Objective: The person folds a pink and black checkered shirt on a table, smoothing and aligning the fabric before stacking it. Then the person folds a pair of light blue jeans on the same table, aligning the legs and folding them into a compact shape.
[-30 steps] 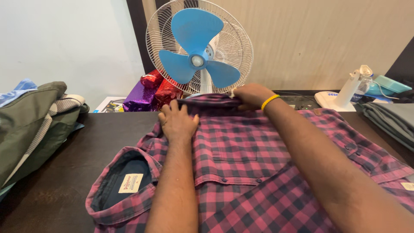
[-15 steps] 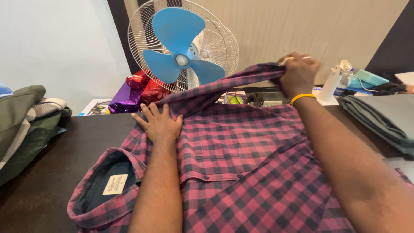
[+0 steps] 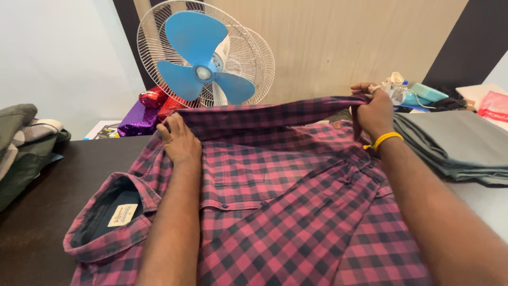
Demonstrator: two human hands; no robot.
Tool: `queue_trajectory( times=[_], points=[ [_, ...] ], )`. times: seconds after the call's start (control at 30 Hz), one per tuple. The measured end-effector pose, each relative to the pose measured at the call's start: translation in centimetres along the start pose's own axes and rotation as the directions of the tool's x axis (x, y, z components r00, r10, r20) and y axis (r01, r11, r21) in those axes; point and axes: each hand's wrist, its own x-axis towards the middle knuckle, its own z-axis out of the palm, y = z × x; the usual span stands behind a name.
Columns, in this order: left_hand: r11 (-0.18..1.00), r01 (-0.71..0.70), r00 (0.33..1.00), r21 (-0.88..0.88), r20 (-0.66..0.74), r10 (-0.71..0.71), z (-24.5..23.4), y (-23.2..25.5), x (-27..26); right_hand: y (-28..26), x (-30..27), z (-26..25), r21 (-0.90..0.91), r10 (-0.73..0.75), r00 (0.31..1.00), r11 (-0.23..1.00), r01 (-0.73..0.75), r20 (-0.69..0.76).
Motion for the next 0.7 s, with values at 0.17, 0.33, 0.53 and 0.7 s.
queue_trajectory(
  times=[0.17,0.33,0.53,0.7],
  points=[
    [0.92,0.231,0.959,-0.318,0.235,-0.159,-2.3,-2.2,0.3,-5.5,0.3,-4.0,-0.165,-0.273,0.962,0.947,0.274,0.027],
    [0.557,0.586,0.778,-0.589,0.6,-0.185,-7.0,-5.8,-1.8,-10.1,-1.8,-8.1,0.067,-0.06,0.859,0.997,0.03,0.509],
    [0.1,0.732,0.679,-0.674,0.733,-0.036,-9.2,-6.3,-2.7,-9.4,-8.6,-9.4,-0.15,0.083,0.42,0.98,0.13,0.904],
    [0.087,0.7,0.713,-0.709,0.69,-0.121,-8.5,-5.1,-1.9,-8.3,-12.2,-9.2,-0.252,0.244,0.329,0.968,-0.019,0.912]
  ],
)
